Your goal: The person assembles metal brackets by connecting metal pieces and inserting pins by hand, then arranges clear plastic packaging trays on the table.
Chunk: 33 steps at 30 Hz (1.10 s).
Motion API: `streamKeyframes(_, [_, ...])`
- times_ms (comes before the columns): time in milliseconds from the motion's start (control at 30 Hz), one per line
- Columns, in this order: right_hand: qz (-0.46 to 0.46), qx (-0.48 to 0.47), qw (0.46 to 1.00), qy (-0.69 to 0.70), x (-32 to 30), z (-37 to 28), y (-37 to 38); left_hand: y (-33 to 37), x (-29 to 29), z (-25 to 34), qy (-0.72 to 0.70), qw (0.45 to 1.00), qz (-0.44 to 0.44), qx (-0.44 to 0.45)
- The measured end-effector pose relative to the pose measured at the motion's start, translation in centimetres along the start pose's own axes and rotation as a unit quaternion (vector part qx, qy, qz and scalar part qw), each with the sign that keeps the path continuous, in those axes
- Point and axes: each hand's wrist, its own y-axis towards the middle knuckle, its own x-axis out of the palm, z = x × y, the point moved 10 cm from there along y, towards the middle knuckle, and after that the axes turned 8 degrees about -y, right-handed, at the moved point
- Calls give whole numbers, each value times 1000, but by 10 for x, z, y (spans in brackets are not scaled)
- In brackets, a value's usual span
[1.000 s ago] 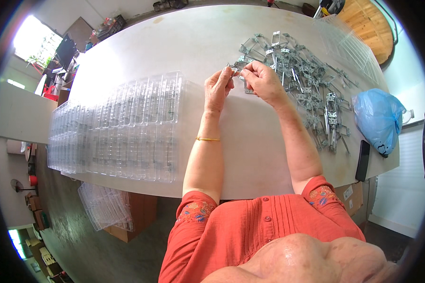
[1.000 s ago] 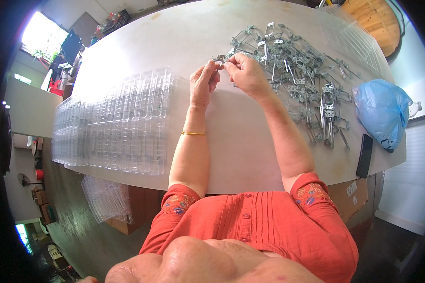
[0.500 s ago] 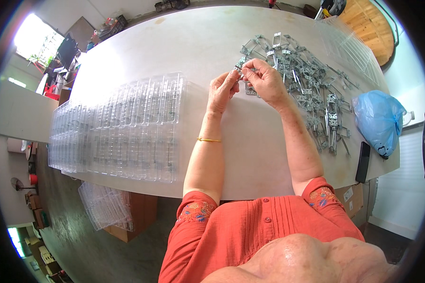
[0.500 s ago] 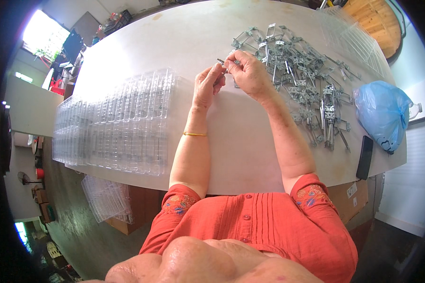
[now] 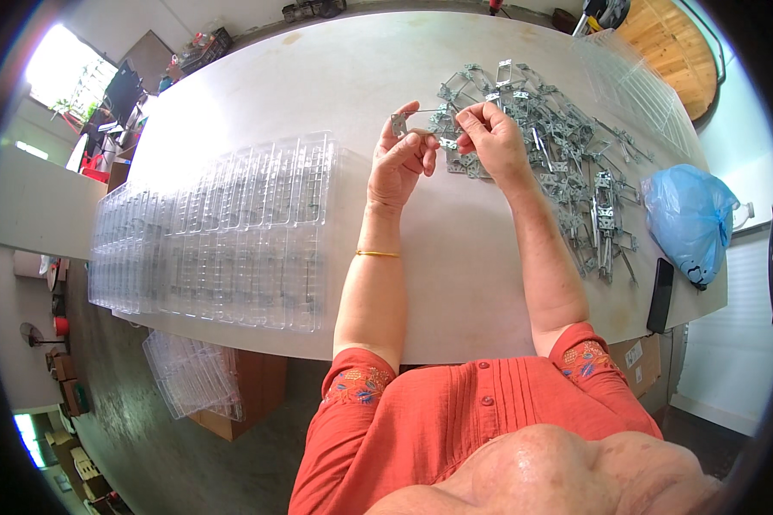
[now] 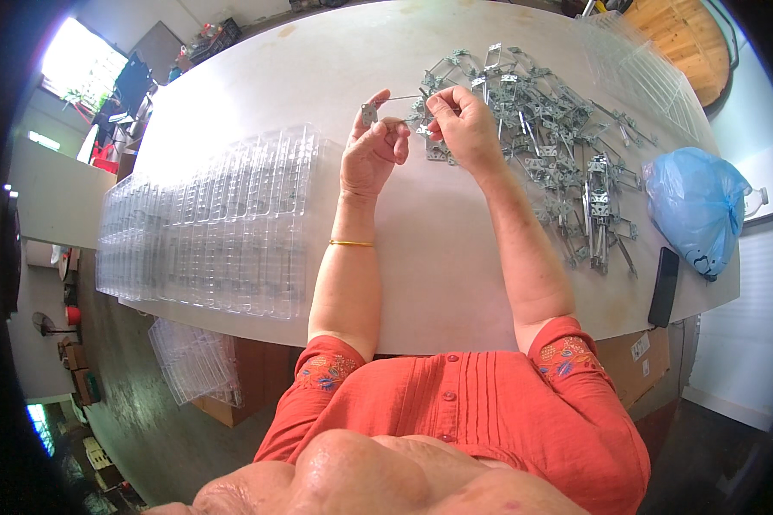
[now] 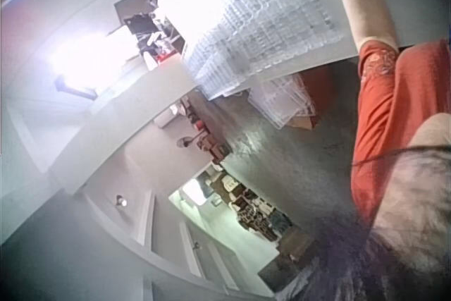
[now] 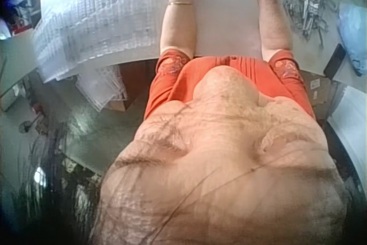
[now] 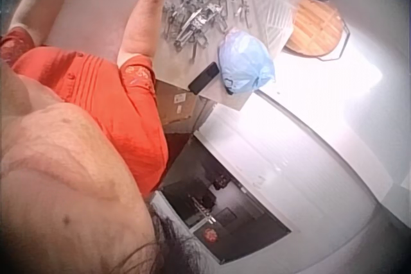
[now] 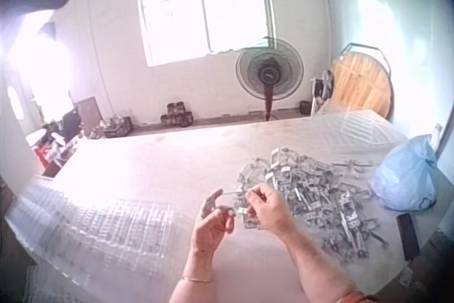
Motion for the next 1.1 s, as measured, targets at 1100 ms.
streamKeyframes(1100, [-7, -103, 989, -107, 13, -30, -13, 0, -23, -20, 32, 995, 50, -76])
